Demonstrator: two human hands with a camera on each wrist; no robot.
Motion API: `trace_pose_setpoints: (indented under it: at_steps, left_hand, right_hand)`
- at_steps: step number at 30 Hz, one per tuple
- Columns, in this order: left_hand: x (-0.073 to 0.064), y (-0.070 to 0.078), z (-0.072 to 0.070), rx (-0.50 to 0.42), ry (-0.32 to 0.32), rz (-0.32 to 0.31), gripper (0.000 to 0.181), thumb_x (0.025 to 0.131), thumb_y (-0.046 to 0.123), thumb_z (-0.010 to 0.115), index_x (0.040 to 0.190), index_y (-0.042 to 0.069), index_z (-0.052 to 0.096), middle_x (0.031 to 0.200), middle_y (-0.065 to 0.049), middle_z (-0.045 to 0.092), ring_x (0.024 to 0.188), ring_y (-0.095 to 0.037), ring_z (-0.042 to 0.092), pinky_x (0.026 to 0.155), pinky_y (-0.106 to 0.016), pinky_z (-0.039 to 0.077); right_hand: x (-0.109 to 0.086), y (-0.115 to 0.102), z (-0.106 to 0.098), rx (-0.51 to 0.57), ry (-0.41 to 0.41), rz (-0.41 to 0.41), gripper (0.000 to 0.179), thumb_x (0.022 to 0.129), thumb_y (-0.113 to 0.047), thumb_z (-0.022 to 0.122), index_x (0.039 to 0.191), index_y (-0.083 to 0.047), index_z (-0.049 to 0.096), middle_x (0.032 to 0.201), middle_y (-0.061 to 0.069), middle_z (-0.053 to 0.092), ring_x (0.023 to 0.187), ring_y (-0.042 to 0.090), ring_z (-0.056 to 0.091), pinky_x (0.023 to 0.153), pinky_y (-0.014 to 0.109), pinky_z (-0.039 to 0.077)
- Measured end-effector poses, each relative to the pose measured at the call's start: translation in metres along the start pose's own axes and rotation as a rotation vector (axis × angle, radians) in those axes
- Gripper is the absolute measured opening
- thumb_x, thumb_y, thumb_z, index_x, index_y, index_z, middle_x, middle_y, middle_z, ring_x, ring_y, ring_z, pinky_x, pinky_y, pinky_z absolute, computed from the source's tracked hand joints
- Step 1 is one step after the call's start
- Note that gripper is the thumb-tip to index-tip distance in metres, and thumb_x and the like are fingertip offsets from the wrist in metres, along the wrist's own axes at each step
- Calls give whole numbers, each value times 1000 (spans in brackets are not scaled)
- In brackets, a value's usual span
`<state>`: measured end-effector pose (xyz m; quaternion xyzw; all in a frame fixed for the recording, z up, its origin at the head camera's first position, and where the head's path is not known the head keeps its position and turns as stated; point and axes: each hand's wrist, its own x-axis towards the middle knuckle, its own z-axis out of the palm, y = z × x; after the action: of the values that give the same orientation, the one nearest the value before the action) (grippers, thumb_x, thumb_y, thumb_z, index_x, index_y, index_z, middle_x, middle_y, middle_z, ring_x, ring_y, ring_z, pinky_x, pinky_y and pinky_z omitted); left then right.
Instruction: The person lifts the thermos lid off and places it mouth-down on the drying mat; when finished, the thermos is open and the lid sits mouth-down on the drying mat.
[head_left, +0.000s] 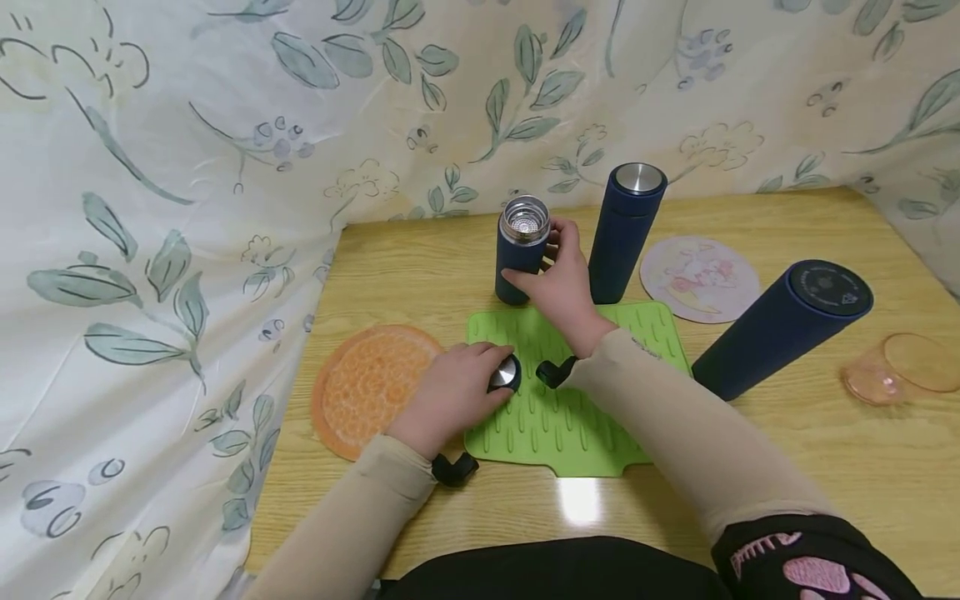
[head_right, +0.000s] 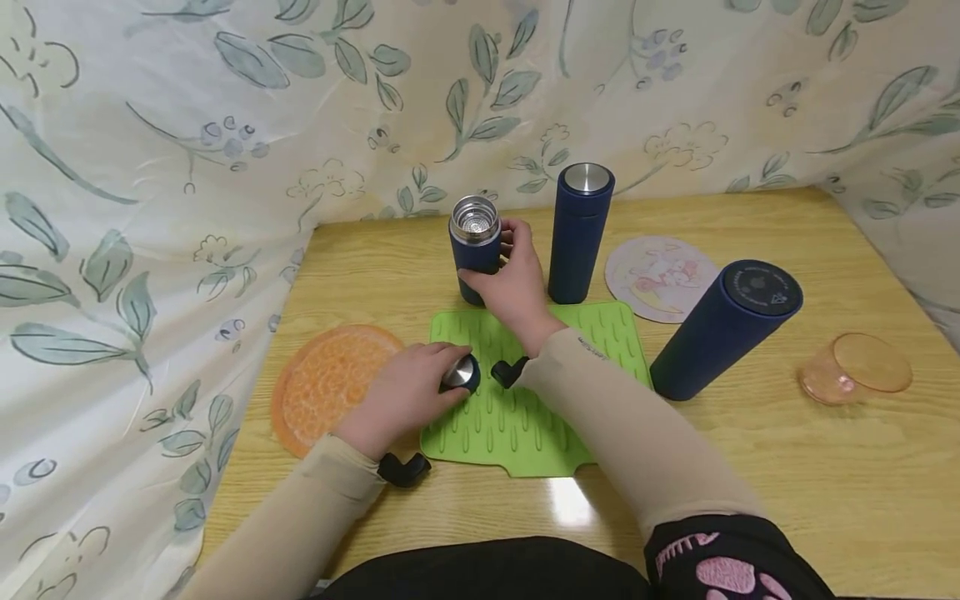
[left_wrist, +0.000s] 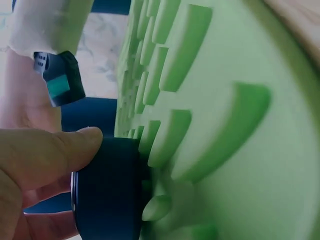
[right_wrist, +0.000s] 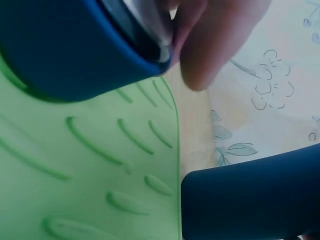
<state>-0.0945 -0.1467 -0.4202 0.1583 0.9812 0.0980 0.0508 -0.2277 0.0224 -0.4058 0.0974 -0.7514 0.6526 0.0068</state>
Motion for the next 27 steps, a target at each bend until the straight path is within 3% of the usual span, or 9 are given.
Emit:
trace_pose_setpoints:
  at_steps: [7, 16, 21, 27]
  left_hand:
    - [2, -2, 2, -58, 2, 4, 60, 100, 38, 84, 152, 14, 66, 142, -6, 75, 126, -31, 72, 109, -46, 57]
    - [1, -2, -1, -74, 11, 11, 60, 100, 37, 84, 152, 12, 66, 143, -6, 74, 128, -31, 72, 111, -46, 57]
    - [-1, -3, -3, -112, 8, 8, 60, 100, 35, 84, 153, 11, 65, 146, -8, 73, 130, -32, 71, 111, -47, 57]
    - [-10, -5, -7, -175, 12, -39, 60, 101, 34, 82, 154, 11, 64, 155, -15, 64, 141, -37, 64, 118, -53, 52]
  right_hand:
    - [8, 2, 4, -33, -32, 36, 87, 91, -18, 93, 160, -17, 40, 153, 13, 53, 142, 34, 58, 120, 55, 50]
    - [15, -2, 7, -201, -110, 58, 90, 97, -29, 88, 167, -17, 34, 162, 14, 52, 148, 36, 57, 118, 58, 52]
    - [13, -4, 5, -264, -127, 63, 89, 98, -30, 86, 168, -15, 33, 160, 16, 54, 142, 38, 59, 114, 58, 54]
    - [-6, -1, -11, -333, -120, 107, 57, 103, -24, 78, 153, -13, 52, 137, 14, 64, 122, 34, 66, 98, 52, 59]
